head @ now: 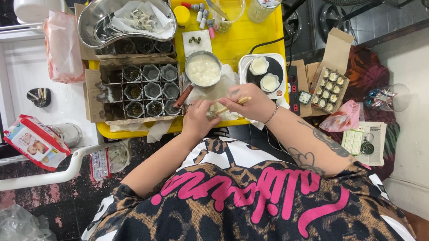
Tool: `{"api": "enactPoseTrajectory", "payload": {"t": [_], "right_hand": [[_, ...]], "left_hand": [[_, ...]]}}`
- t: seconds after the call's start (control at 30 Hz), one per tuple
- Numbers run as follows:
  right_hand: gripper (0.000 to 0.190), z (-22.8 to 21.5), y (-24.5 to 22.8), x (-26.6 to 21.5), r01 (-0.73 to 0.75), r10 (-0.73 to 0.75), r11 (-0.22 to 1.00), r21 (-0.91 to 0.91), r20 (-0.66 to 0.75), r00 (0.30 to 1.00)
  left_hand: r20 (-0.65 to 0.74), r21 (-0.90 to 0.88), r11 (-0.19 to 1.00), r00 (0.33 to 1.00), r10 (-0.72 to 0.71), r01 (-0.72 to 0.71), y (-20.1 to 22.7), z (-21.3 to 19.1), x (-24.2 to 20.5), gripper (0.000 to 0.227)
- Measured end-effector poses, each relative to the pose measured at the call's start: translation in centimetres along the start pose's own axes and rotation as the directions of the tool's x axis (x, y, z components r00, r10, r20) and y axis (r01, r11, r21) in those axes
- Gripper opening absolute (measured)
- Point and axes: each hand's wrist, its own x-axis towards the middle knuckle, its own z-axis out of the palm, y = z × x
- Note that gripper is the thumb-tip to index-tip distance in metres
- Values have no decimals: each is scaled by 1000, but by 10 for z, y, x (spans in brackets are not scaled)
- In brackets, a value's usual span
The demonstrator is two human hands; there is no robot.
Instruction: Filling glass jars with melted wax and positioning components using chopsticks in a studio setting.
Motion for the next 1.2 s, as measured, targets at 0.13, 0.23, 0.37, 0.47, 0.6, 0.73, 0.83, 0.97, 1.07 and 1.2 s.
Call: {"api": "enactPoseTrajectory", "payload": {"t": [0.13,0.23,0.37,0.47,0.6,0.73,0.83,0.97,1.07,1.2], "right_hand": [[30,8,-6,-2,97,-95,994,50,-29,995],[37,13,-3,-4,207,-207,973,-106,13,978],[39,8,-6,-1,188,-188,980,-62,15,982],[39,-2,-5,3,86,-86,996,-12,0,996],[43,-12,-13,0,-50,63,991,123,-103,993],[44,2,-20,-12,-133,242,908,398,-236,941],[41,10,-29,-23,-156,234,951,265,-293,927],[38,22,-28,-37,-43,98,987,152,-374,922],[36,30,-25,-42,33,2,996,85,-381,925],[28,39,-12,-43,152,-166,986,-68,-332,928]], "left_hand": [[-30,-16,1000,999,27,-27,-6,5,0,50],[-52,-13,999,997,51,-52,-10,10,0,47],[-20,-6,1000,1000,5,-5,-2,3,-1,48],[49,4,999,998,-50,50,0,-1,2,50],[34,-6,1000,999,-13,13,-1,-2,0,51],[13,-24,1000,1000,2,-2,-3,0,0,49],[-14,-21,1000,1000,7,-7,-1,0,0,50],[-10,-37,999,1000,8,-8,-2,1,1,49],[20,-38,999,1000,-23,24,-2,1,2,48],[-13,-34,999,1000,12,-13,-7,5,2,49]]}}
